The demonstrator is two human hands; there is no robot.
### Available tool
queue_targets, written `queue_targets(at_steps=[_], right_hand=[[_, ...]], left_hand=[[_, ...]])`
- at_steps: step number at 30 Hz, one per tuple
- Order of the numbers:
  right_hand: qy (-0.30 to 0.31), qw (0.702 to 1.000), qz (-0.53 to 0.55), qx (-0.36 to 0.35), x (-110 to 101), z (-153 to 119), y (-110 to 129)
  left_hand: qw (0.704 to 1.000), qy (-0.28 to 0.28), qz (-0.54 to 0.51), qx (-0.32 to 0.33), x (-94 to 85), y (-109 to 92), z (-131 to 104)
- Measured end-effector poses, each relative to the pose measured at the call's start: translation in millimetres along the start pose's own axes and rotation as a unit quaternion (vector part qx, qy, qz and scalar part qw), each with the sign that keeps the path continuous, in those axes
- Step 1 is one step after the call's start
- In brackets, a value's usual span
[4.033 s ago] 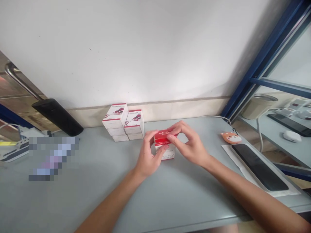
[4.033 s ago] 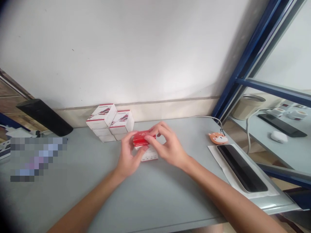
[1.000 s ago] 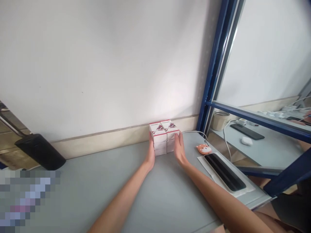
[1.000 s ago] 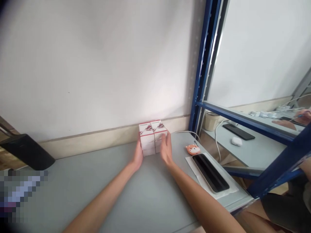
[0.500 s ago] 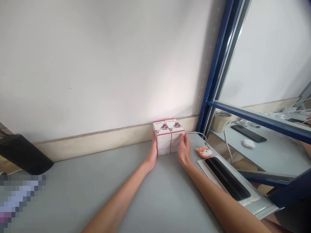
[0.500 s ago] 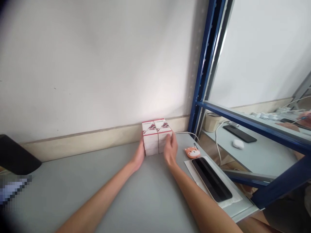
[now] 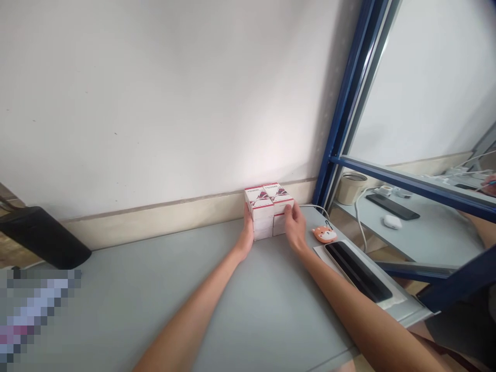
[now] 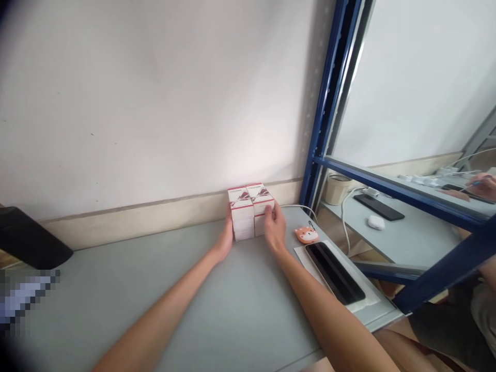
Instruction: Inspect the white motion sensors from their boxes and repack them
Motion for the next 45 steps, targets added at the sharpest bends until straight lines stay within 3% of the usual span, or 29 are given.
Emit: queue_targets(at_steps=[6, 11, 17, 30, 45], right_hand=[[-0.023, 1.000, -0.008, -0.015, 0.9, -2.2, -1.3], [-0.031, 0.999, -0.015, -0.021, -0.7, -2.6, -3.9], [-0.039, 0.999, -0.023, -0.027, -0.8, -4.5, -6.7], [-0.035, 0.996, -0.079, -0.037, -5.5, 0.8, -5.4], [-0.012, 0.998, -0.062, -0.016, -2.2, 2.4, -11.1]], left_hand=[[0.994, -0.043, 0.097, 0.036, 0.8, -12.5, -14.6], [0.987, -0.086, 0.127, 0.058, -5.1, -10.2, -9.9], [0.989, -0.082, 0.110, 0.049, -9.1, -2.1, -0.8], [0.986, -0.076, 0.138, 0.057, -5.3, -3.9, -4.4], [0.982, -0.085, 0.159, 0.054, -4.8, -6.8, -5.5]])
Point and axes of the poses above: each hand's wrist, its own z-axis towards the middle knuckle, its own x-axis out of the palm, y = z × x, the point moved 7 cm from there along z, towards the middle knuckle, and after that the axes turned 3 degrees about -x, right-handed, at the moved point
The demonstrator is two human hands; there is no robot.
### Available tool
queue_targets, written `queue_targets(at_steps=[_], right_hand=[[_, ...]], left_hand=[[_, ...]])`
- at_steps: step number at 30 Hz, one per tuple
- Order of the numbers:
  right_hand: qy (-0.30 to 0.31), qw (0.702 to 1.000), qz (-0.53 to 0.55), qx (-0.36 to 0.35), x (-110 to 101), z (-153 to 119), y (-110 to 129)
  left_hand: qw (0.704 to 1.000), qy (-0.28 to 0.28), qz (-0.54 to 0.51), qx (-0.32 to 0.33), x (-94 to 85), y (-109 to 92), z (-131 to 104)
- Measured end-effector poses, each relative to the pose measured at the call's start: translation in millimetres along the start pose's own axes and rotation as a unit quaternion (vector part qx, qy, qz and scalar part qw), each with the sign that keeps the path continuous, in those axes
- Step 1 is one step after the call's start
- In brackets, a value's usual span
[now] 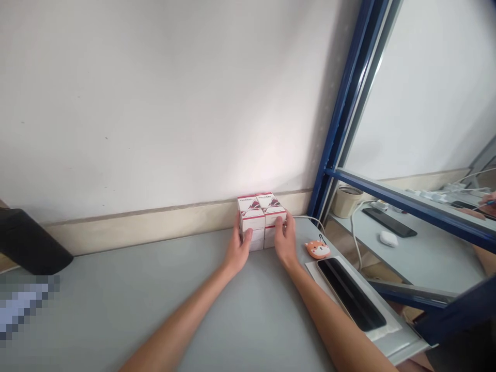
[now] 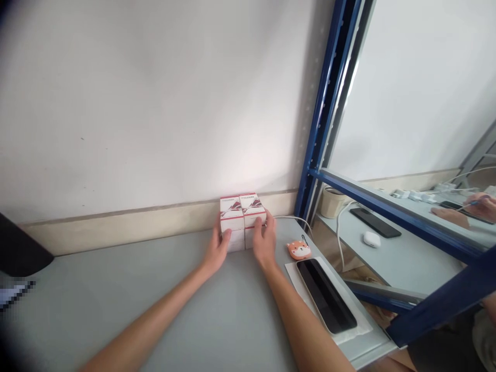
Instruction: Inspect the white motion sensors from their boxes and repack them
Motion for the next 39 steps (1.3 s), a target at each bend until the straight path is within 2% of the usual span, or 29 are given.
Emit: queue_targets(at_steps=[13, 25, 27, 29, 31, 33, 39], right_hand=[[0.002, 1.000, -0.021, -0.012, -0.9, -0.9, -1.0], [-0.006, 0.998, -0.053, -0.020, -2.7, -2.0, 4.1], [-0.051, 0.994, -0.085, -0.054, -10.0, -2.5, 15.2], [-0.080, 0.978, -0.136, -0.138, -13.8, -4.9, 35.7], [-0.043, 0.954, -0.182, -0.235, -6.4, -10.1, 56.7], [0.030, 0.930, -0.215, -0.295, 7.5, -17.3, 68.8], [0.138, 0.903, -0.262, -0.312, 35.3, -31.5, 69.0]], left_hand=[[1.000, 0.002, 0.007, -0.001, -0.5, -4.3, -1.5], [1.000, -0.001, -0.003, 0.001, -1.5, 2.2, 0.1], [1.000, 0.000, -0.004, 0.000, -1.6, 0.4, -0.4], [1.000, 0.002, -0.007, -0.001, -1.5, -2.1, -1.3], [1.000, 0.005, -0.013, -0.004, -1.5, -4.8, -2.5], [1.000, 0.007, -0.020, -0.008, -1.9, -7.1, -3.6], [0.999, 0.010, -0.045, -0.020, -2.5, -8.0, -3.7]])
Point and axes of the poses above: each hand's wrist, its own z-axis towards the middle knuckle, its own x-axis out of the palm, y = z × x, the point moved 7 cm from there along z, towards the middle knuckle, and after that the axes turned 3 degrees about -x, right-handed, at the moved point
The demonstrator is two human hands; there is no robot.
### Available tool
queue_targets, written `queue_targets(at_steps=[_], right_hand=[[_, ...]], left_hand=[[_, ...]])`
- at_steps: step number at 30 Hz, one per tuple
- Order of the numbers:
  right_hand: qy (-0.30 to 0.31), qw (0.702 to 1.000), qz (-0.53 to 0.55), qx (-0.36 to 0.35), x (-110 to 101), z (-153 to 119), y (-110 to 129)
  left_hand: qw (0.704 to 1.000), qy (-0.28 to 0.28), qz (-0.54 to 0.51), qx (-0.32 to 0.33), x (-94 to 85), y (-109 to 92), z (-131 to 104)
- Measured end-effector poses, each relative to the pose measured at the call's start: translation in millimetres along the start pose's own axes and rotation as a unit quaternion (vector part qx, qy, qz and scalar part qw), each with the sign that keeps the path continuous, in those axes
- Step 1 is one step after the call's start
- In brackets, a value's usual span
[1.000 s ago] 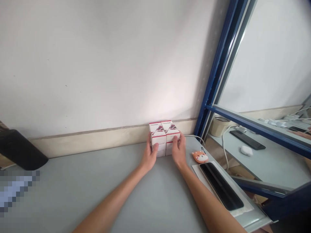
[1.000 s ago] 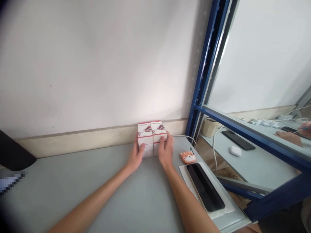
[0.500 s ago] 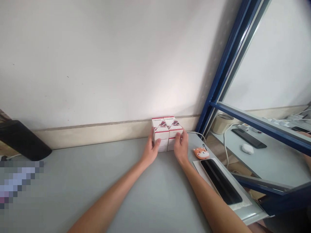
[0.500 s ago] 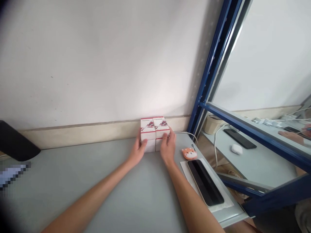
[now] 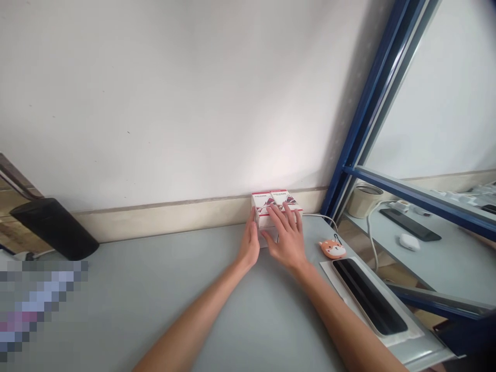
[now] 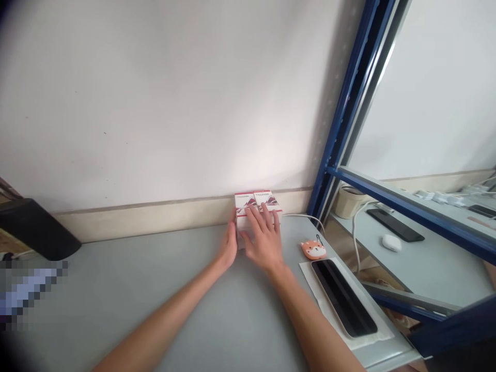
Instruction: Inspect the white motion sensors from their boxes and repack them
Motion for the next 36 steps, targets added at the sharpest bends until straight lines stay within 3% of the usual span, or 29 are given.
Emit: queue_targets(at_steps=[5, 8, 10, 13, 15, 17, 19, 21, 24, 26, 28, 32, 34, 36], right_hand=[[-0.007, 1.000, 0.015, -0.010, 2.1, 0.1, 2.6], [-0.026, 0.999, 0.043, 0.001, -3.0, -0.5, -0.7], [-0.036, 0.997, 0.062, 0.015, -5.4, -2.1, -4.6], [-0.066, 0.993, 0.096, 0.012, -8.3, -7.6, -1.6], [-0.097, 0.987, 0.132, 0.001, -10.2, -14.1, 9.4], [-0.114, 0.978, 0.177, -0.014, -11.1, -21.5, 28.3], [-0.086, 0.969, 0.230, -0.032, -8.1, -27.1, 52.8], [0.005, 0.956, 0.289, -0.042, 0.9, -30.4, 77.7], [0.147, 0.920, 0.363, -0.019, 16.2, -32.5, 102.5], [0.169, 0.897, 0.404, 0.058, 24.3, -28.4, 103.2], [0.173, 0.878, 0.428, 0.128, 34.7, -23.4, 103.0], [0.181, 0.889, 0.405, 0.114, 50.3, -19.2, 116.6], [0.158, 0.894, 0.402, 0.119, 50.8, -23.9, 116.0], [0.148, 0.880, 0.425, 0.152, 50.4, -31.7, 109.5]], left_hand=[[0.997, -0.069, -0.002, -0.036, -7.2, 6.8, -11.6], [0.985, -0.143, -0.008, -0.093, -21.4, 17.1, -29.4], [0.978, -0.160, -0.026, -0.134, -32.5, 23.1, -42.2], [0.972, -0.121, -0.074, -0.186, -50.8, 23.2, -58.8], [0.968, -0.059, -0.110, -0.218, -62.8, 16.3, -69.0], [0.947, 0.044, -0.189, -0.258, -68.3, 5.8, -80.6], [0.939, 0.105, -0.237, -0.227, -80.0, -13.0, -88.5], [0.949, 0.115, -0.216, -0.198, -97.6, -24.2, -94.1], [0.981, 0.007, -0.084, -0.175, -139.8, -23.8, -96.2], [0.991, -0.050, 0.057, -0.109, -166.0, -28.0, -94.0], [0.977, -0.049, 0.209, -0.013, -178.7, -35.9, -91.7], [0.924, -0.001, 0.368, 0.109, -177.0, -44.1, -95.1], [0.900, 0.008, 0.408, 0.154, -168.1, -49.7, -100.2], [0.874, 0.011, 0.444, 0.198, -155.8, -56.6, -107.0]])
Point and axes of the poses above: each hand's wrist, its own z-axis towards the middle knuckle, its own x-axis out of the palm, y = z × x, the point moved 7 cm from there along z, towards the middle knuckle, and after that the axes turned 3 degrees about -x, right-handed, at the moved point
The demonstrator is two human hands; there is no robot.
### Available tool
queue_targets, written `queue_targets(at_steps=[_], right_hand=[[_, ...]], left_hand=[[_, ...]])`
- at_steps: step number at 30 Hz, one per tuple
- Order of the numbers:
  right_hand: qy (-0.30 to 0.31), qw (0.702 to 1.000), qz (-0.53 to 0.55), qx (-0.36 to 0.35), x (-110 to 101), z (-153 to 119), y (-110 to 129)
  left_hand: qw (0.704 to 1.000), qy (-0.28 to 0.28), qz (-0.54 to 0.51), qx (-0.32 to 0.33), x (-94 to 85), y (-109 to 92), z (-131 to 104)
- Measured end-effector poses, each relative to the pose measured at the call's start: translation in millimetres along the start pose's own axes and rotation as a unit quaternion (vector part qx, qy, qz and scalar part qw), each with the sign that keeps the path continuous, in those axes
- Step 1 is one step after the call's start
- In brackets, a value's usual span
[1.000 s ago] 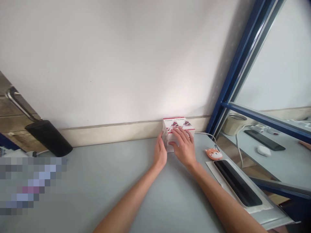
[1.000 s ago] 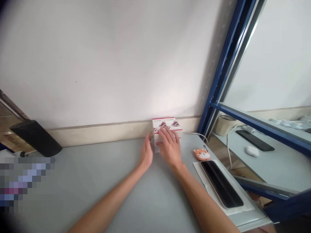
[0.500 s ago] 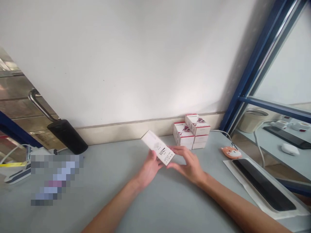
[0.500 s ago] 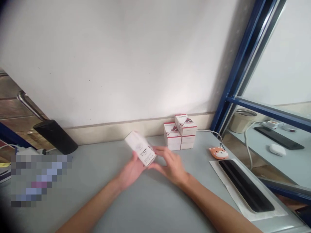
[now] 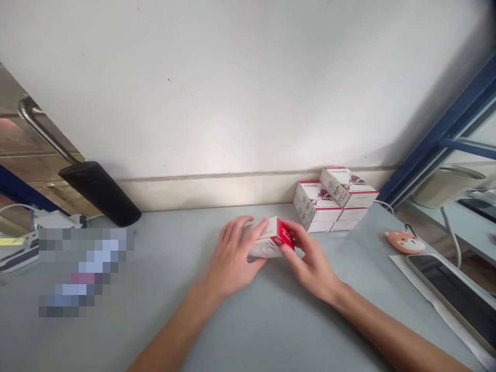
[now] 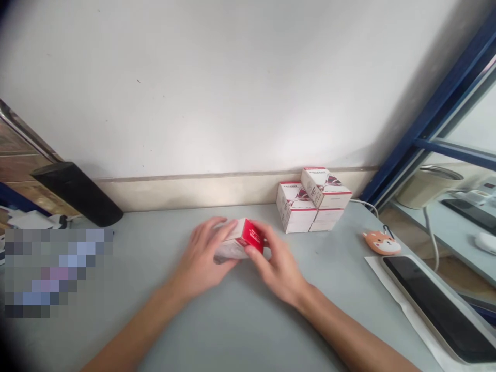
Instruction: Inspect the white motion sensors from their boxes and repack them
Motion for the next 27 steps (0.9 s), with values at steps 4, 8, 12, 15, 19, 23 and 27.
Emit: queue_targets(at_steps=[4, 8, 12, 15, 19, 23, 27], right_hand=[[0.014, 0.995, 0.080, 0.054, -7.9, -6.2, -9.8], [-0.034, 0.992, 0.072, 0.097, -19.2, -3.8, -11.3], [-0.069, 0.989, 0.044, 0.125, -22.9, -6.1, -7.4], [-0.086, 0.988, 0.022, 0.126, -23.4, -8.6, -5.5], [-0.124, 0.990, -0.044, 0.052, -29.1, -5.7, 1.5], [-0.164, 0.950, -0.229, -0.133, -33.5, -7.2, 32.4], [-0.085, 0.921, -0.313, -0.216, -21.7, -11.9, 57.5]], left_hand=[[0.996, -0.017, 0.052, 0.064, 0.9, -25.0, -3.1], [0.993, -0.005, 0.074, 0.095, -1.5, -28.9, -5.0], [0.991, 0.044, 0.092, 0.091, -1.1, -25.2, -5.8], [0.986, 0.044, 0.116, 0.115, -3.3, -30.7, -4.9], [0.980, 0.017, 0.130, 0.147, -9.4, -38.9, -0.1], [0.982, -0.021, 0.136, 0.132, -16.5, -37.9, 5.4], [0.981, -0.052, 0.145, 0.116, -18.9, -35.2, 6.2]])
Point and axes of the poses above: each hand's wrist, its own z-axis towards the middle knuckle, its own x-axis out of the palm, y = z × x, the point moved 7 cm from there along z, towards the middle knuckle, and after that the axes turned 3 degrees about -x, right-handed, at the moved point
